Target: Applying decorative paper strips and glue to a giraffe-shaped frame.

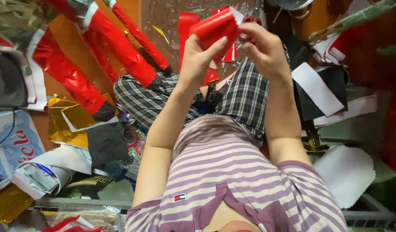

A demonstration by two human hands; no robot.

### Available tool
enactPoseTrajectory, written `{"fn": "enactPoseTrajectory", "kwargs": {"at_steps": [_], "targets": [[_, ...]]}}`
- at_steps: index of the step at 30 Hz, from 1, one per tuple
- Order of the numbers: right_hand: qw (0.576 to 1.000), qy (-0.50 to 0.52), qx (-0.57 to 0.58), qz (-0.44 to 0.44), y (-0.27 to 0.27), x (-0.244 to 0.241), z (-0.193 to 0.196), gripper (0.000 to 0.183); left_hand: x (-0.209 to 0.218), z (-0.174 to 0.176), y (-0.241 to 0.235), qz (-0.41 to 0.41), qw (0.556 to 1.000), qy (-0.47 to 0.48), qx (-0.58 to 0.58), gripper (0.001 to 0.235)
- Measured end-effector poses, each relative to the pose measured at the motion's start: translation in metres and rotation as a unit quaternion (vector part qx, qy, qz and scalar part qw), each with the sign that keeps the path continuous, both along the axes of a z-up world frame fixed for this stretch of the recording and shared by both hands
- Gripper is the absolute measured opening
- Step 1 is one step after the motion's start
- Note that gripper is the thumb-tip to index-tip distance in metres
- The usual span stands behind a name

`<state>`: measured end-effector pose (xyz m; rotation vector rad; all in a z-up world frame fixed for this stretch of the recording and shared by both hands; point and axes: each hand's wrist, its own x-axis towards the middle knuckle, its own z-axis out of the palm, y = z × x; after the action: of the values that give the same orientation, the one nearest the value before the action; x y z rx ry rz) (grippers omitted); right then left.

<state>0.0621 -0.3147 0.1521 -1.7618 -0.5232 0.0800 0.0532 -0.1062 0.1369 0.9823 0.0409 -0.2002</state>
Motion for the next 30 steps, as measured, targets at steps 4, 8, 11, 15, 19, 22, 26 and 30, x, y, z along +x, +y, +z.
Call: {"fn": "enactPoseTrajectory", "kwargs": {"at_steps": [4,8,11,15,19,22,26,30], "targets": [[0.991,0.099,0.084,0.023,0.022,0.041,0.012,0.041,0.011,0.029,0.001,0.012,0.998,-0.068,0.006,0.028],[0.99,0.104,0.093,0.001,0.032,0.047,0.034,0.014,0.021,0.019,0.003,0.023,0.993,-0.117,0.008,0.033],[0.995,0.065,0.082,-0.002,0.034,0.05,0.032,0.019,0.021,0.019,0.004,0.031,0.994,-0.105,0.032,0.035],[0.993,0.078,0.086,-0.01,0.035,0.055,0.033,0.022,0.02,0.022,0.002,0.045,0.995,-0.08,0.049,0.037],[0.991,0.039,0.126,-0.021,0.038,0.061,0.028,0.02,0.021,0.023,0.001,0.058,0.997,-0.003,0.048,0.041],[0.992,0.021,0.124,-0.032,0.038,0.065,0.022,0.023,0.022,0.022,0.001,0.055,0.998,0.003,0.037,0.044],[0.991,0.016,0.128,-0.026,0.045,0.059,0.037,0.022,0.02,0.028,0.002,0.067,0.998,0.004,0.0,0.04],[0.993,0.01,0.116,-0.03,0.043,0.061,0.033,0.019,0.018,0.026,0.0,0.059,0.998,0.014,0.008,0.044]]}}
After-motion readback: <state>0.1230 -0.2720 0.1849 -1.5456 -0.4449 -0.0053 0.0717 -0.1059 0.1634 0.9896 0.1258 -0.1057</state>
